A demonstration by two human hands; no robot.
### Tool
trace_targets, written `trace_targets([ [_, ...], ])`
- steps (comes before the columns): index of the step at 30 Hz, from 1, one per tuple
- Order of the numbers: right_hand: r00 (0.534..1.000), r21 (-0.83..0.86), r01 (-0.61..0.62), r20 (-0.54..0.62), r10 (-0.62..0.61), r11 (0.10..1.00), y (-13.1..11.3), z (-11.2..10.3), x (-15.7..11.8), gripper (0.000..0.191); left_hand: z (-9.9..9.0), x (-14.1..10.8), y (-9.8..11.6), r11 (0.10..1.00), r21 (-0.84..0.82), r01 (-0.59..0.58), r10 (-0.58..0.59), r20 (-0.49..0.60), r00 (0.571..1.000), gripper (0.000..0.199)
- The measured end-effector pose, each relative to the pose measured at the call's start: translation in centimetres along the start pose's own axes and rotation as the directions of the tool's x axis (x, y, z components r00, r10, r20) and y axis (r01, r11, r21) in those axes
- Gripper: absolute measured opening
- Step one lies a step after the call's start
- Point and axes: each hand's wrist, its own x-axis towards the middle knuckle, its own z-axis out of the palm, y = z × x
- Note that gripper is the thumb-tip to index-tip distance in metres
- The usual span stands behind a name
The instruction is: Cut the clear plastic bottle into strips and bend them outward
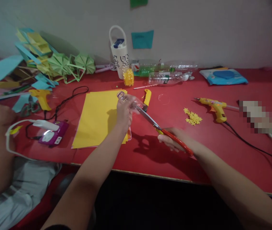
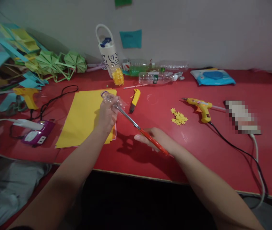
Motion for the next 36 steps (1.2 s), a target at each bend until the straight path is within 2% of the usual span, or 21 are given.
trace_targets([
  [7,1.000,-0.006,0.016,-0.009,-0.016,1.000,0.0,0.0,-0.1,0.055,0.4,-0.3,0.3,0.999,-0.025,-0.022,0.022,-0.024,0.999,0.026],
  [15,0.995,0.065,-0.070,-0.065,0.074,0.995,0.0,0.6,0.2,0.049,0.3,0.1,0.0,0.999,-0.046,-0.030,0.029,-0.024,0.999,0.033],
  [22,0.990,0.066,-0.123,-0.056,0.127,0.990,-0.3,0.7,0.3,0.046,0.1,0.3,-0.1,0.995,-0.080,-0.061,0.059,-0.028,0.998,0.032],
  [30,0.999,0.068,-0.026,-0.027,0.028,0.997,0.6,0.5,0.4,0.049,0.6,-0.1,0.4,0.996,-0.038,-0.079,0.080,0.029,0.996,0.035],
  [36,1.000,0.047,-0.015,-0.018,0.016,0.999,0.5,0.5,0.3,0.051,1.4,-0.6,0.4,0.993,-0.045,-0.111,0.113,0.042,0.993,0.042],
])
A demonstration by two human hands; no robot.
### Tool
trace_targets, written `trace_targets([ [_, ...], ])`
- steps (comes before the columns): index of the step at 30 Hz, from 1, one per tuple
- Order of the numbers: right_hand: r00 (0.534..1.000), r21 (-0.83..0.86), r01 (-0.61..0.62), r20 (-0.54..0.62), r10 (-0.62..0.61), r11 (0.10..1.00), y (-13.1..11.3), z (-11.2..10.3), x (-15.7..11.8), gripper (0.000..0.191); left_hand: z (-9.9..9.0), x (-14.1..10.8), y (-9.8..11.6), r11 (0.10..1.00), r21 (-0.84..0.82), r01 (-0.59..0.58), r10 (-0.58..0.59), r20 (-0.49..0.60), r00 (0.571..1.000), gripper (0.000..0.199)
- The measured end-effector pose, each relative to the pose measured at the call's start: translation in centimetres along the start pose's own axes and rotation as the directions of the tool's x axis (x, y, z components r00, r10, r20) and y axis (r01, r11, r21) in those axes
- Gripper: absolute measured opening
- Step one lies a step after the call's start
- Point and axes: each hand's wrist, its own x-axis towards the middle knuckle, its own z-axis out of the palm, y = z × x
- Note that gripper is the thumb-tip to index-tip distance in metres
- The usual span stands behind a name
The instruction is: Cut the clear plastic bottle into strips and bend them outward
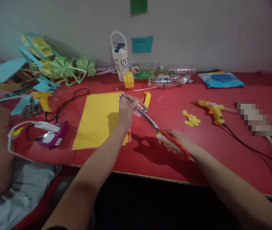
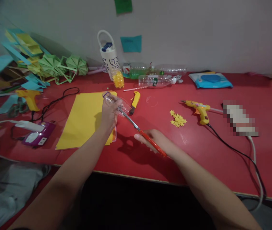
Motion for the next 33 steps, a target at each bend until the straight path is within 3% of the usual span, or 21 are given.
trace_targets([
  [5,0.998,0.003,-0.035,-0.051,0.036,0.999,0.0,0.3,0.2,0.046,-0.4,0.4,-0.5,1.000,0.003,-0.008,0.008,-0.041,0.999,0.042],
  [10,0.991,-0.040,-0.109,-0.087,0.105,0.993,-0.1,0.6,0.3,0.041,-0.7,0.4,-0.6,0.999,0.022,0.031,-0.030,-0.019,0.999,0.040],
  [17,0.988,-0.026,-0.125,-0.099,0.122,0.992,-0.6,0.9,0.2,0.043,-0.4,0.3,-0.3,1.000,0.006,-0.001,0.001,-0.015,1.000,0.046],
  [24,0.996,0.076,-0.075,-0.042,0.078,0.994,-0.8,0.4,0.2,0.053,-0.1,0.1,-0.2,1.000,0.011,-0.001,0.001,-0.013,1.000,0.035],
  [29,0.995,0.070,-0.074,-0.055,0.078,0.995,-0.9,0.1,-0.1,0.056,0.4,-0.2,-0.3,0.998,0.032,0.061,-0.061,-0.012,0.998,0.038],
  [33,0.998,0.084,-0.048,-0.038,0.052,0.995,-0.7,0.2,0.0,0.054,0.1,0.0,-0.8,0.998,0.059,0.033,-0.032,-0.013,0.999,0.038],
])
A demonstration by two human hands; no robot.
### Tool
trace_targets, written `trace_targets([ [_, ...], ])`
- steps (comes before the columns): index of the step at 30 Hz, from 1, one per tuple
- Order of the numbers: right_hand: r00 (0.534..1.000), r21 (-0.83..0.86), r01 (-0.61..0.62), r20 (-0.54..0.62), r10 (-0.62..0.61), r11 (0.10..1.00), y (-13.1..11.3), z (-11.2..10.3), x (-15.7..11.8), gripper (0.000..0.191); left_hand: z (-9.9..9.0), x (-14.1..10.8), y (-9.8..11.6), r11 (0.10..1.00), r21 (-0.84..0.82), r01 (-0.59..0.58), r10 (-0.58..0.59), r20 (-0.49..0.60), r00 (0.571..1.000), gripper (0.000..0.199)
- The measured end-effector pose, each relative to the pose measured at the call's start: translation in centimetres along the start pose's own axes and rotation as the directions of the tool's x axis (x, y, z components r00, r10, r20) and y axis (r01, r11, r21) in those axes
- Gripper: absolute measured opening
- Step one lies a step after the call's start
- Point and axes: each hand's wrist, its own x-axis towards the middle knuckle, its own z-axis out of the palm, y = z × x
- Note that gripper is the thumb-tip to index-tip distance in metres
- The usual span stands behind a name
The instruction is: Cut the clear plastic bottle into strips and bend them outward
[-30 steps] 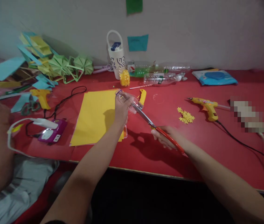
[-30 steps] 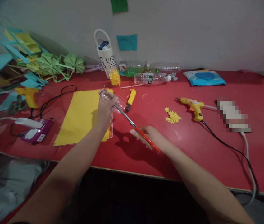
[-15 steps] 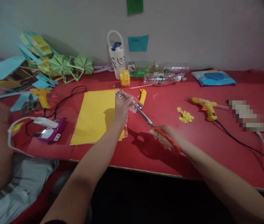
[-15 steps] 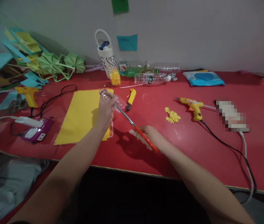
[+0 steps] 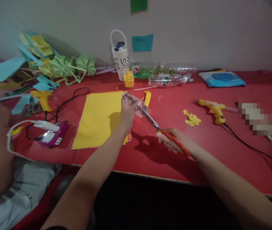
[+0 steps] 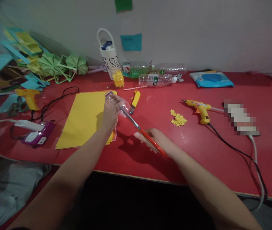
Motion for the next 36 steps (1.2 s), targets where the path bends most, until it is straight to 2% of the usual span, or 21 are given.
trace_targets([
  [9,0.997,-0.109,-0.048,-0.062,0.042,0.993,0.35,0.30,0.36,0.046,-0.48,0.30,-0.30,0.999,0.012,-0.034,0.033,0.025,0.999,0.033],
  [14,0.996,-0.060,-0.074,-0.056,0.071,0.995,0.03,0.35,0.28,0.047,-0.51,0.41,-0.23,1.000,0.001,-0.021,0.021,-0.008,1.000,0.039],
  [19,0.998,0.002,-0.048,-0.046,0.048,0.999,-0.26,0.18,0.14,0.050,-0.44,0.24,-0.32,1.000,0.015,0.021,-0.020,-0.002,1.000,0.040],
  [23,0.997,-0.021,-0.050,-0.060,0.048,0.999,-0.47,-0.01,0.05,0.052,-0.33,-0.06,-0.44,0.998,0.052,0.046,-0.047,0.006,0.999,0.040],
  [36,0.995,-0.020,-0.079,-0.068,0.078,0.997,0.02,0.27,0.35,0.046,-0.44,-0.09,-0.70,0.997,0.074,0.002,-0.004,0.025,1.000,0.042],
])
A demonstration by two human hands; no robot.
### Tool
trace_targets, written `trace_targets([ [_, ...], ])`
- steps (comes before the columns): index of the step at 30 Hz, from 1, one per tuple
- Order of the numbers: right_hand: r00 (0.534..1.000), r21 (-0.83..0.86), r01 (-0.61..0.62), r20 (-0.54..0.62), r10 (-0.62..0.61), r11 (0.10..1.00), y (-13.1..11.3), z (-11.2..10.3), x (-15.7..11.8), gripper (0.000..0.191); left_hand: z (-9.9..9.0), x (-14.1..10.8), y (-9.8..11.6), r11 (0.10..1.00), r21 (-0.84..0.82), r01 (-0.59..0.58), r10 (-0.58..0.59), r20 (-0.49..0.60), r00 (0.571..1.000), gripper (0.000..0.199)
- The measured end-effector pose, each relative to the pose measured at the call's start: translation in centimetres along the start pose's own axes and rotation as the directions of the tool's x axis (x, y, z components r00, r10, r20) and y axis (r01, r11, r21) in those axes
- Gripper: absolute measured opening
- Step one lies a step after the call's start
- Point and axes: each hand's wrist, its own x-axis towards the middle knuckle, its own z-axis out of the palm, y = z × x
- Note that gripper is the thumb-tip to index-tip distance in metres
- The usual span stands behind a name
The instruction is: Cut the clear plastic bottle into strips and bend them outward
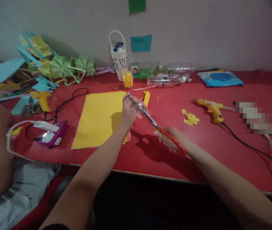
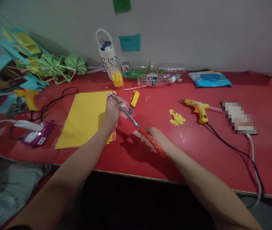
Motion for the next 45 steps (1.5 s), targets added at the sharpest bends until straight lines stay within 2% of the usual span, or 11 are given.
trace_targets([
  [6,1.000,0.007,0.021,0.010,-0.021,1.000,0.2,0.0,0.0,0.048,0.2,-0.2,0.2,1.000,0.008,-0.003,0.003,-0.003,1.000,0.039],
  [13,1.000,0.031,-0.009,0.008,0.009,0.999,-0.1,0.1,0.1,0.054,0.1,-0.1,0.5,1.000,0.029,0.011,-0.011,-0.002,1.000,0.038],
  [18,0.999,0.020,0.038,-0.002,-0.038,0.999,-0.2,-0.1,-0.1,0.056,0.5,-0.6,0.5,0.999,0.013,0.035,-0.035,0.030,0.999,0.046],
  [22,1.000,0.045,0.030,0.006,-0.030,0.999,-0.3,0.0,-0.3,0.056,0.3,-0.5,-0.3,0.999,0.034,-0.042,0.039,0.099,0.994,0.046],
  [27,0.999,0.058,0.037,0.005,-0.037,0.998,-0.2,0.2,-0.3,0.058,-0.7,0.2,-1.5,0.972,0.163,-0.169,0.139,0.180,0.974,0.044],
  [33,1.000,0.009,0.016,-0.014,-0.016,1.000,-0.2,0.4,-0.2,0.056,-0.8,0.1,-1.5,0.968,0.196,-0.157,0.120,0.188,0.975,0.039],
  [38,0.999,-0.017,-0.011,-0.039,0.011,1.000,-0.7,0.4,-0.3,0.054,-0.8,0.1,-1.3,0.968,0.208,-0.143,0.107,0.175,0.979,0.043],
  [45,1.000,0.050,0.006,-0.016,-0.006,0.999,-0.4,0.3,-0.3,0.052,-0.7,0.3,-1.7,0.972,0.144,-0.184,0.154,0.200,0.968,0.045],
])
